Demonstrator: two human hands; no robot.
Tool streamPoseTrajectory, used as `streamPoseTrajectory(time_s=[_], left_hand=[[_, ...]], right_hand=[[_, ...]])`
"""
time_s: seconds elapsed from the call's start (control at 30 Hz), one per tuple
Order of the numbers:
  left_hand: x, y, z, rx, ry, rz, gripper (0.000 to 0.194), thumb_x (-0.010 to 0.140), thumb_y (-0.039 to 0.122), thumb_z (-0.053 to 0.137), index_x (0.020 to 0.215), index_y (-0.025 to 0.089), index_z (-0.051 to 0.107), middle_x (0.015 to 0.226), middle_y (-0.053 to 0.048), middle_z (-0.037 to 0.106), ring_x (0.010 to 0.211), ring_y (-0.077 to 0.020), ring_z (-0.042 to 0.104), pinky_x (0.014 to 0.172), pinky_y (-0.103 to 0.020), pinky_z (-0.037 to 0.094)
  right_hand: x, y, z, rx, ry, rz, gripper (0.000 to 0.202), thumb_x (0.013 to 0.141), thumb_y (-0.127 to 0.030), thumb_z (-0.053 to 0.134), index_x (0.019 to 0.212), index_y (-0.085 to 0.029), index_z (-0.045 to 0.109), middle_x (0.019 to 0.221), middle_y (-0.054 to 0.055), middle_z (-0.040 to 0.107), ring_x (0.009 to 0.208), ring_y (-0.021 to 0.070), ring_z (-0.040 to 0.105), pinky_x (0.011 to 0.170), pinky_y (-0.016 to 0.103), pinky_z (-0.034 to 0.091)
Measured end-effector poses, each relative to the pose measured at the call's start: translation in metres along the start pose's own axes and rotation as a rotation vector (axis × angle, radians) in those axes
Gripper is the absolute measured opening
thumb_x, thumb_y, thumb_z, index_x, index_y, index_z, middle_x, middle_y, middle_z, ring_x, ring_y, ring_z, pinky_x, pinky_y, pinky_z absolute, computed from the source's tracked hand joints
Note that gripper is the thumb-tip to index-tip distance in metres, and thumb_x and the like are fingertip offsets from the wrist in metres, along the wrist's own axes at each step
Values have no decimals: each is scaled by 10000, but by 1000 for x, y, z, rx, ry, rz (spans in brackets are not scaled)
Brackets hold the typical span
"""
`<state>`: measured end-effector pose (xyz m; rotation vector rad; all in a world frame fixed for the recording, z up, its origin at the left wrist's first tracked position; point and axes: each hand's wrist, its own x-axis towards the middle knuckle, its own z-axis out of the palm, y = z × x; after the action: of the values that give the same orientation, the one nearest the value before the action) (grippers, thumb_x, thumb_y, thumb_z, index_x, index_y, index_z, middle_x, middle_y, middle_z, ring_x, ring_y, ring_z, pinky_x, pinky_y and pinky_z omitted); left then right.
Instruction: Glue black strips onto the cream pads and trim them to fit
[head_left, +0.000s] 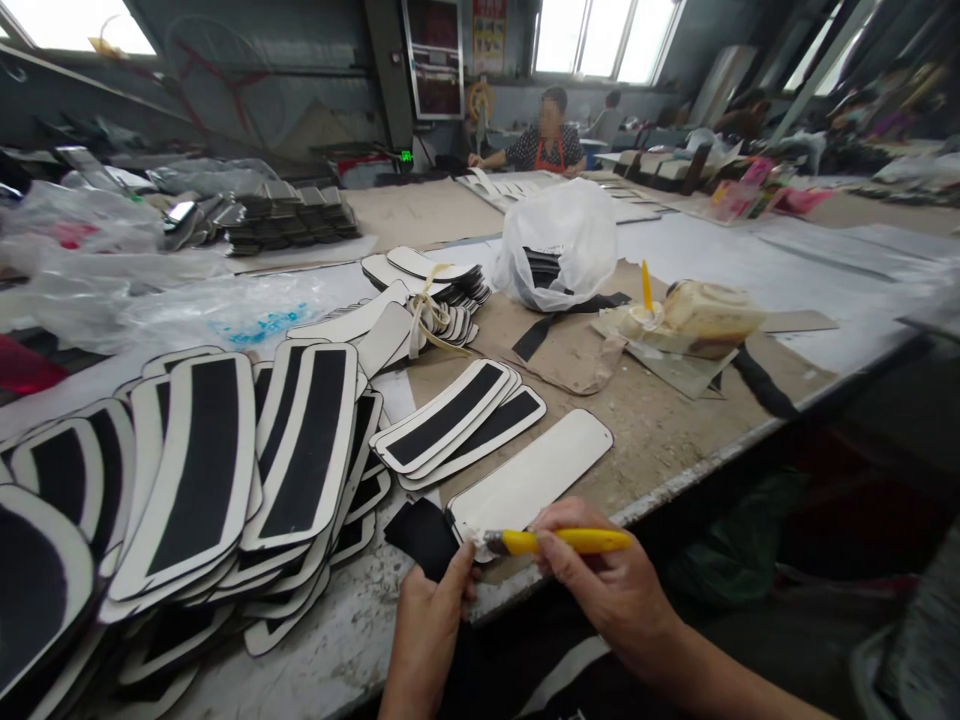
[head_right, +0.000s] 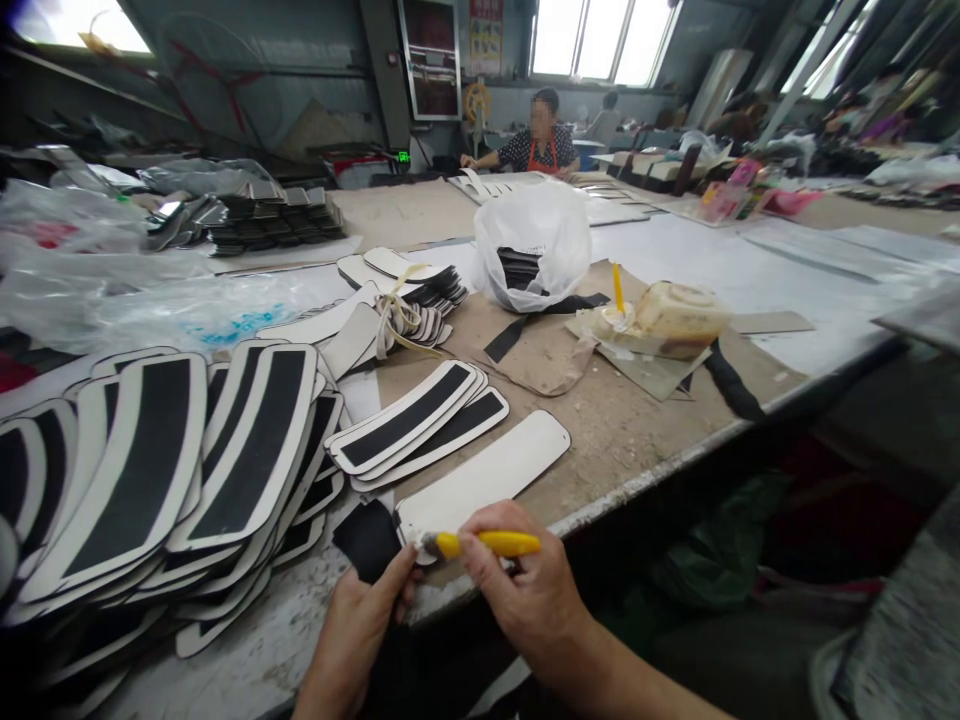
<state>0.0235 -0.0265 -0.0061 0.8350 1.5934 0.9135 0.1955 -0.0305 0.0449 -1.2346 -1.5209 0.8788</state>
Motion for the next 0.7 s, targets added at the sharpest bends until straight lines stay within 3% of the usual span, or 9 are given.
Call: streamPoseTrajectory(time_s=[0.07, 0.17, 0.37, 0.47, 0.57, 0.7], left_hand=[[-2, 3, 0, -40, -6, -2, 427, 666, 546, 656, 579, 132, 596, 473, 0, 544, 433, -111, 429, 438, -235, 316], [-3, 5, 1, -111, -9, -19, 415, 677, 520, 663, 599, 117, 603, 496, -9, 556, 448, -105, 439, 440, -227, 317], [-4, 6, -5, -211, 5, -10, 435, 729, 556, 599, 666, 125, 601, 512, 11, 529, 461, -89, 410, 438, -210, 292], [-15, 12, -10, -266, 140, 9, 403, 766, 534, 567, 752, 134, 611, 530, 20, 525, 466, -88, 385, 435, -210, 281], [-36, 21, -10, -338, 261, 59, 335, 790, 485, 562, 826, 154, 606, 579, 15, 567, 487, -98, 415, 452, -212, 325], [-65, 27, 5, -348, 115, 82, 344, 769, 484, 592, 722, 146, 632, 550, -13, 593, 463, -109, 465, 454, -227, 368]], right_hand=[[5, -2, -4, 107, 54, 140, 130, 863, -300, 546, 823, -188, 597, 713, 13, 603, 614, 141, 614, 582, 250, 518], [15, 3, -22, 145, 163, 229, 173, 826, -359, 598, 845, -187, 613, 685, 8, 626, 611, 154, 629, 602, 255, 524], [27, 13, -51, 91, 272, 155, 223, 843, -410, 562, 855, -197, 627, 759, 32, 626, 675, 168, 605, 657, 288, 511], [32, 2, -56, 109, 269, 84, 284, 865, -450, 502, 753, -208, 599, 794, 55, 604, 776, 199, 598, 719, 321, 510], [36, -15, -52, 121, 55, 130, 314, 883, -469, 459, 751, -210, 580, 750, 42, 585, 735, 180, 588, 677, 302, 510], [33, -27, -21, 136, -436, 272, 314, 867, -478, 485, 761, -193, 566, 637, -5, 542, 566, 123, 544, 517, 240, 477]])
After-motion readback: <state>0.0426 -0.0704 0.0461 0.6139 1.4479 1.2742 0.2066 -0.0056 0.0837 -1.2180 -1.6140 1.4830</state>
